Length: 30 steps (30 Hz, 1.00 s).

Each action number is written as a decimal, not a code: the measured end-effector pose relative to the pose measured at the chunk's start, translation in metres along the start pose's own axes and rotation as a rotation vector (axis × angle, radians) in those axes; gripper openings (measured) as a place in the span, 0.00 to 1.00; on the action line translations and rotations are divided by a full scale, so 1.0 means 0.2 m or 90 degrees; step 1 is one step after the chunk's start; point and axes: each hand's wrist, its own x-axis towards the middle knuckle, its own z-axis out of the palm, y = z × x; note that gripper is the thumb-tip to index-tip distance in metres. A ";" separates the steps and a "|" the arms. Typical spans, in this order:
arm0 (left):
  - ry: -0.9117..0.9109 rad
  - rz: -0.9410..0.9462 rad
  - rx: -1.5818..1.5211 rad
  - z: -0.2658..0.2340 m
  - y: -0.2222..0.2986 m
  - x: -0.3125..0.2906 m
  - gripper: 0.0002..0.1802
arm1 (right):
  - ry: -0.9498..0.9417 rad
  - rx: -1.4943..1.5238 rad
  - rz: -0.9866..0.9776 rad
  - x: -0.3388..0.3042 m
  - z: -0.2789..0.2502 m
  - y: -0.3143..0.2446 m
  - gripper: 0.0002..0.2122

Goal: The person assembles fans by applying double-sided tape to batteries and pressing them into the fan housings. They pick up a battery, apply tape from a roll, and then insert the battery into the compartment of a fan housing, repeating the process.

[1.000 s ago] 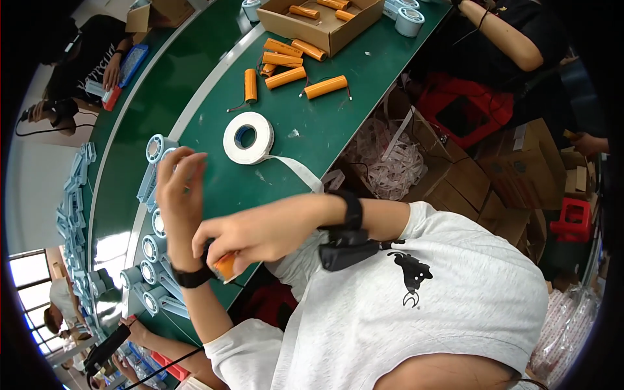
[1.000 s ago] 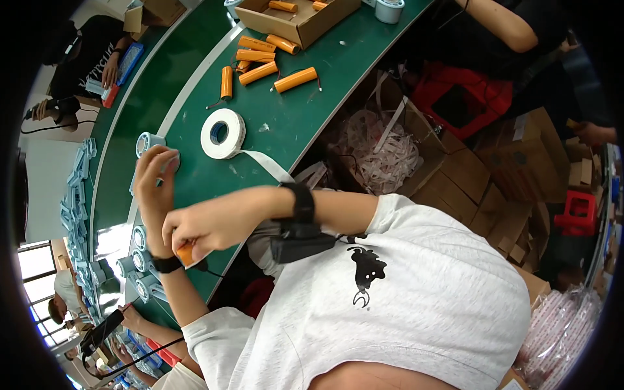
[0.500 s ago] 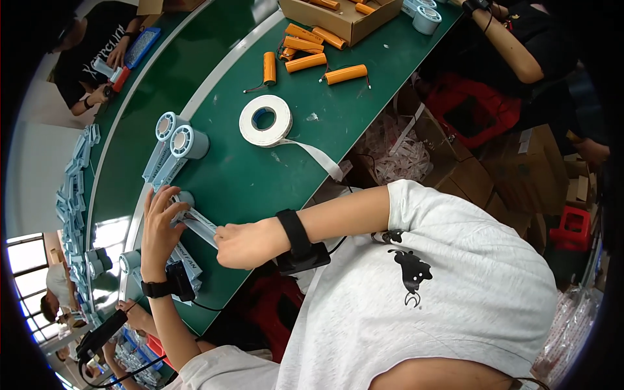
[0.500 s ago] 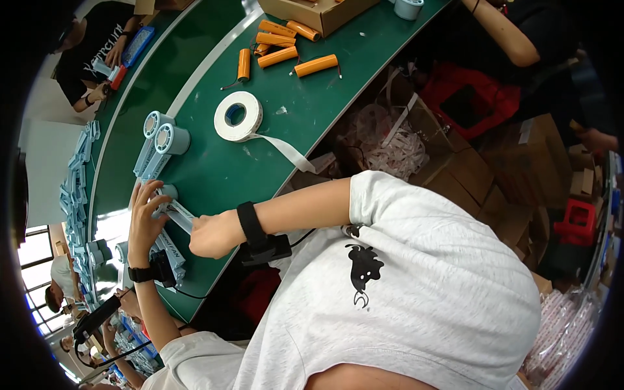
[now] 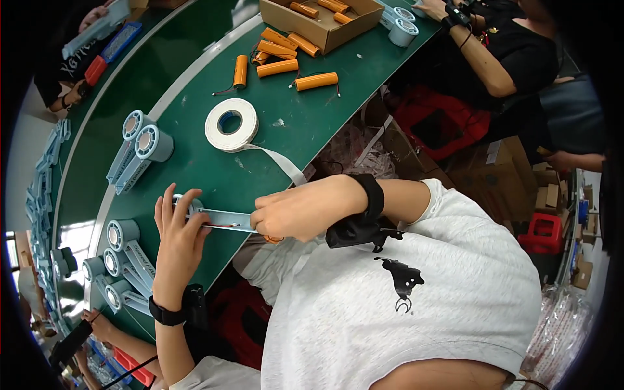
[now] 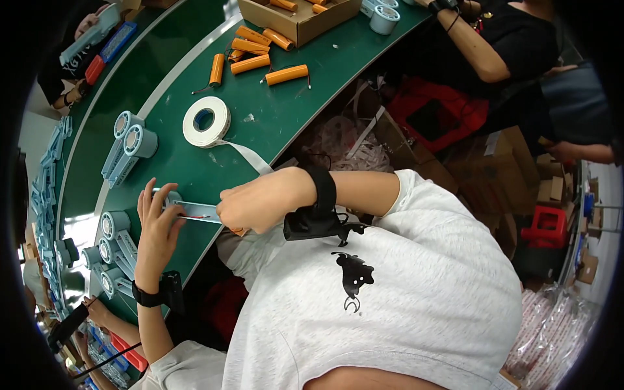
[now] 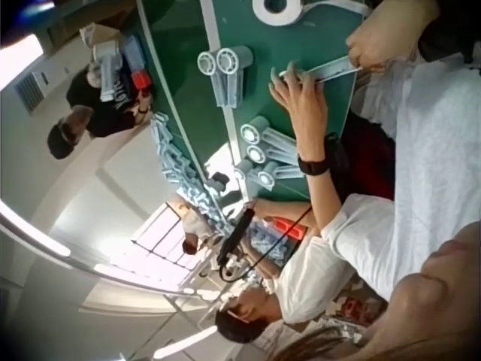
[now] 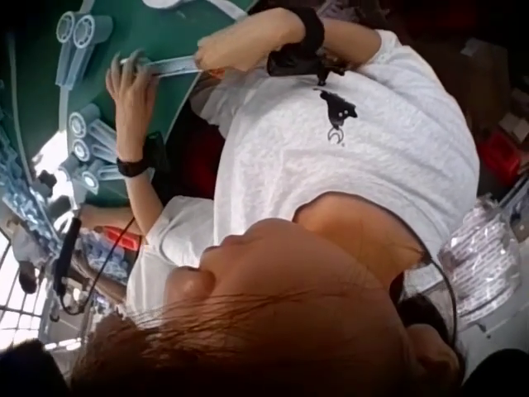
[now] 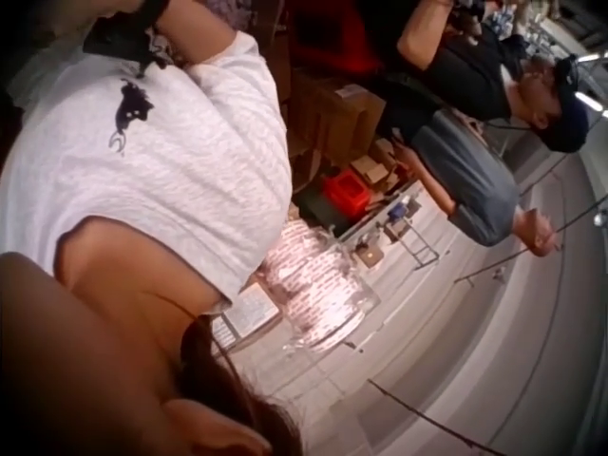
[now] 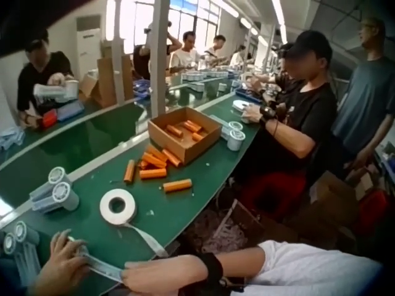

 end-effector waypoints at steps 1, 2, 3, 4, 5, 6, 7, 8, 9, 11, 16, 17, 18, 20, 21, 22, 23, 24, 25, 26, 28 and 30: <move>0.005 -0.009 -0.003 0.02 -0.01 -0.01 0.10 | 0.020 0.126 0.008 -0.01 -0.03 0.02 0.05; 0.029 -0.022 -0.051 0.03 -0.02 -0.01 0.10 | 0.039 0.251 0.017 0.00 -0.06 0.04 0.06; 0.053 -0.033 -0.099 0.05 -0.04 -0.02 0.10 | 0.029 0.250 0.015 0.00 -0.09 0.04 0.06; 0.076 -0.046 -0.151 0.08 -0.03 -0.03 0.10 | 0.188 0.395 0.078 0.00 -0.11 0.03 0.07; 0.080 -0.054 -0.157 0.09 -0.02 -0.03 0.10 | 0.350 0.537 0.145 0.00 -0.11 0.02 0.09; 0.087 -0.052 -0.147 0.09 -0.01 -0.02 0.10 | 0.346 0.536 0.152 0.01 -0.10 0.01 0.09; 0.095 -0.048 -0.136 0.08 0.00 -0.01 0.11 | 0.424 0.488 0.128 0.05 -0.07 0.00 0.10; 0.102 -0.045 -0.125 0.08 0.01 0.00 0.12 | 0.500 0.438 0.103 0.09 -0.04 -0.01 0.10; 0.107 -0.048 -0.128 0.08 0.02 0.00 0.12 | 0.573 0.385 0.071 0.12 -0.03 0.00 0.11; 0.105 -0.059 -0.122 0.08 0.02 0.00 0.11 | 0.548 0.346 0.062 0.14 0.04 0.02 0.11; 0.104 -0.059 -0.122 0.08 0.01 -0.02 0.11 | 0.417 0.201 0.054 0.16 0.08 0.04 0.10; 0.103 -0.060 -0.124 0.09 0.01 -0.02 0.11 | 0.372 0.165 0.059 0.17 0.07 0.04 0.10; 0.110 -0.060 -0.131 0.10 0.00 -0.03 0.11 | 0.371 0.167 0.060 0.19 0.06 0.05 0.10; 0.123 -0.053 -0.143 0.11 -0.01 -0.04 0.10 | 0.247 0.069 0.093 0.24 0.03 0.07 0.08; 0.122 -0.047 -0.141 0.11 -0.01 -0.04 0.10 | 0.188 0.018 0.110 0.27 0.02 0.08 0.07; 0.126 -0.036 -0.147 0.11 -0.02 -0.04 0.10 | 0.193 0.016 0.114 0.28 0.04 0.11 0.07; 0.129 -0.025 -0.153 0.11 -0.02 -0.05 0.10 | 0.239 0.082 0.094 0.27 0.10 0.15 0.06; 0.136 -0.015 -0.159 0.12 -0.03 -0.05 0.10 | 0.282 0.145 0.070 0.27 0.15 0.19 0.06; 0.136 -0.010 -0.158 0.11 -0.03 -0.05 0.10 | 0.325 0.209 0.047 0.28 0.18 0.23 0.05; 0.149 -0.039 -0.173 0.12 -0.02 -0.05 0.12 | 0.325 0.209 0.052 0.29 0.18 0.21 0.05; 0.172 -0.095 -0.203 0.13 0.00 -0.04 0.16 | 0.426 0.376 0.102 0.32 0.20 0.13 0.07; 0.170 -0.136 -0.265 0.08 0.04 -0.05 0.18 | 0.491 0.471 0.131 0.34 0.22 0.09 0.07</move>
